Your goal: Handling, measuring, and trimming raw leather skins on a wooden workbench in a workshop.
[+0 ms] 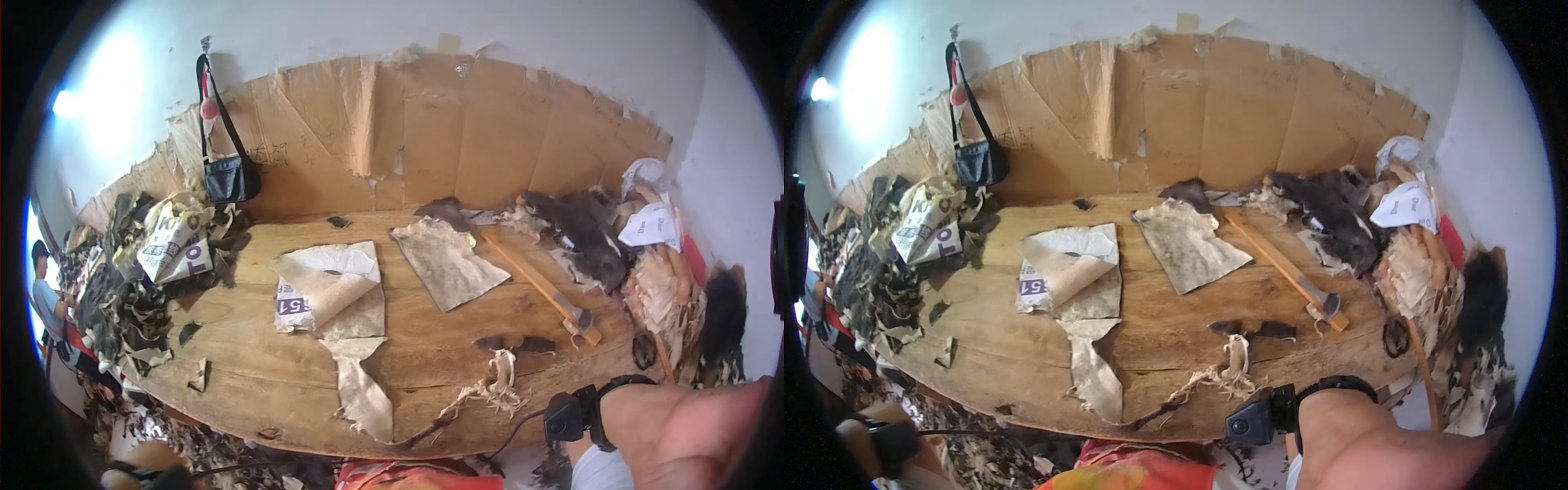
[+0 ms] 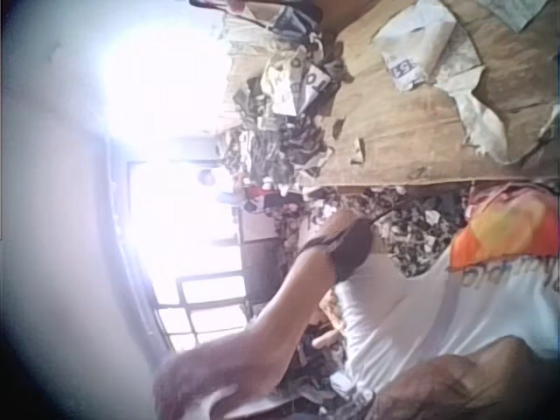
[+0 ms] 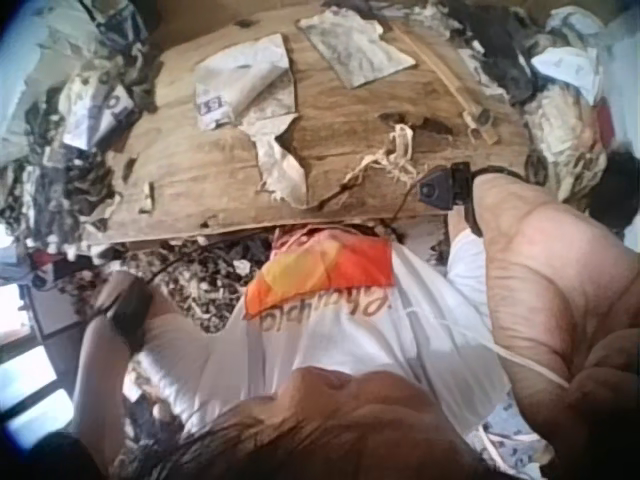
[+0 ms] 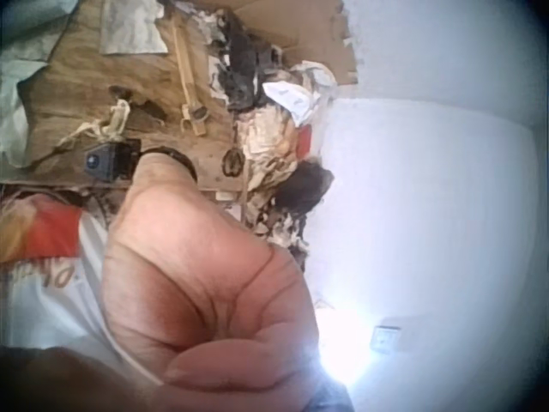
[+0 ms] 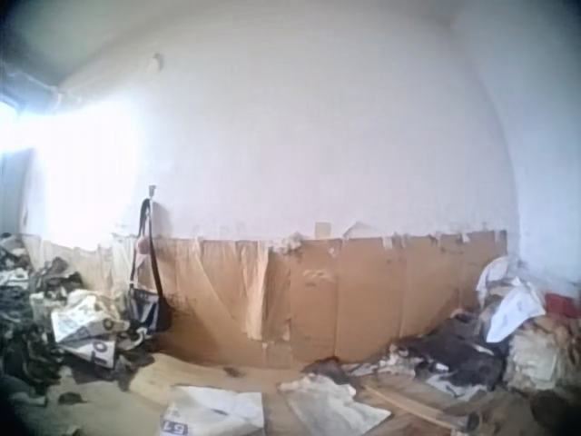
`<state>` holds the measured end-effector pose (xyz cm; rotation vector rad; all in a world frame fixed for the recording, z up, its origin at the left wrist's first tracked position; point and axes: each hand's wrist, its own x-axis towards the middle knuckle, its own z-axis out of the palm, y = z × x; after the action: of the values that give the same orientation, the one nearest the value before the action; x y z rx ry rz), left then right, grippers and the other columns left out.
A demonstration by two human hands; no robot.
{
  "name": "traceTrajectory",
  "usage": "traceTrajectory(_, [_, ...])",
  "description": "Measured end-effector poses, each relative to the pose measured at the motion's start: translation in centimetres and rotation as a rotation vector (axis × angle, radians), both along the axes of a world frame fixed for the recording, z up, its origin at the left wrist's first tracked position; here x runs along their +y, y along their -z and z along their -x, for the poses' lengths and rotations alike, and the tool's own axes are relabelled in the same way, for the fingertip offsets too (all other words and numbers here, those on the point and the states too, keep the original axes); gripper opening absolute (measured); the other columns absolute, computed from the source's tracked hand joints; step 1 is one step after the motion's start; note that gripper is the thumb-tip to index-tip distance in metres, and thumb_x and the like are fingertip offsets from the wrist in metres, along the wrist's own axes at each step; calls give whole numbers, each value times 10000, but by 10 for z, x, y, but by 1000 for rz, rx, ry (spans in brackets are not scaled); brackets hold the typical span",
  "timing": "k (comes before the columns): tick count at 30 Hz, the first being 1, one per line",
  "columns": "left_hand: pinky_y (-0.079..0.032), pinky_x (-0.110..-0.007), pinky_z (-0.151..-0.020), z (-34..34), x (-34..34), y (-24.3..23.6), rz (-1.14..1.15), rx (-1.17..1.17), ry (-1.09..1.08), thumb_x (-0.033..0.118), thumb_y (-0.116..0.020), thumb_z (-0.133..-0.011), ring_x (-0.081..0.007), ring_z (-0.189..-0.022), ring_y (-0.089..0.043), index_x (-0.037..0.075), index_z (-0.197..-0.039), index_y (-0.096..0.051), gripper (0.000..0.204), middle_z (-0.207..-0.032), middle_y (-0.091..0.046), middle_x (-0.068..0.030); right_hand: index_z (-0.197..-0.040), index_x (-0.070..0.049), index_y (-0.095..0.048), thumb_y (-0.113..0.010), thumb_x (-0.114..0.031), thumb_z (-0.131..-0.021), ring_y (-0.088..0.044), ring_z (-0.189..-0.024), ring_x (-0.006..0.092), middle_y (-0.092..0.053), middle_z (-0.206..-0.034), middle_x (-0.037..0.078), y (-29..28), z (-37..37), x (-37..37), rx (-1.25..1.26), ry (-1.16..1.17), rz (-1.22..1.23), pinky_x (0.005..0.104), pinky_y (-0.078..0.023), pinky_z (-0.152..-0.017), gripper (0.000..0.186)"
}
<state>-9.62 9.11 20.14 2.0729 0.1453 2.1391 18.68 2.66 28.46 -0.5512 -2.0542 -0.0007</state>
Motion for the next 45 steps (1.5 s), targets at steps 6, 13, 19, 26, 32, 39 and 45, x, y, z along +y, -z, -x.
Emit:
traceTrajectory(6, [-456,-239,-757,-4,19,30,83,-85,12,186,-582,-809,-146,-949,-497,64,-1264,-410,502,-1122,-450,-29,-942,-60,-588,-595,-121,-837,-543,-598,103,-496,-852,17,3,21,25,-46,68,46,239,-394,-526,122])
traceTrajectory(13, [-453,-238,-743,-3,24,27,99,-54,-19,182,-573,-810,-141,-931,-500,53,-1251,-421,484,-1095,-460,-32,-924,-62,-593,-599,-115,-833,-548,-590,110,-504,-821,17,20,-1,14,36,101,22,242,-398,-519,106])
traceTrajectory(19, [-450,-237,-731,4,30,23,120,7,-32,179,-565,-811,-137,-916,-502,43,-1240,-431,470,-1072,-468,-35,-908,-64,-597,-602,-110,-828,-552,-583,115,-510,-795,18,43,-10,4,141,145,12,244,-401,-513,92])
traceTrajectory(26, [-447,-236,-716,16,15,19,202,28,-111,176,-556,-812,-133,-898,-505,31,-1227,-443,454,-1045,-478,-38,-890,-66,-602,-606,-104,-823,-557,-575,121,-518,-764,18,126,-129,-119,212,135,62,247,-404,-506,77])
traceTrajectory(32, [-444,-236,-704,10,19,33,297,15,-162,173,-548,-813,-129,-882,-507,21,-1215,-453,441,-1022,-486,-40,-874,-67,-606,-609,-99,-819,-561,-568,127,-525,-738,19,82,-73,-34,239,144,127,250,-407,-499,63])
traceTrajectory(39, [-440,-235,-689,13,19,37,343,17,-207,169,-539,-814,-124,-864,-509,10,-1202,-465,427,-996,-496,-43,-856,-69,-611,-612,-93,-814,-566,-561,133,-533,-707,19,118,-90,-65,295,164,141,253,-411,-492,48])
traceTrajectory(45, [-438,-234,-677,11,16,44,418,14,-278,166,-531,-815,-120,-849,-511,0,-1191,-475,416,-973,-504,-46,-840,-71,-615,-616,-88,-810,-570,-554,139,-540,-681,20,104,-90,-46,336,156,193,255,-414,-486,34])
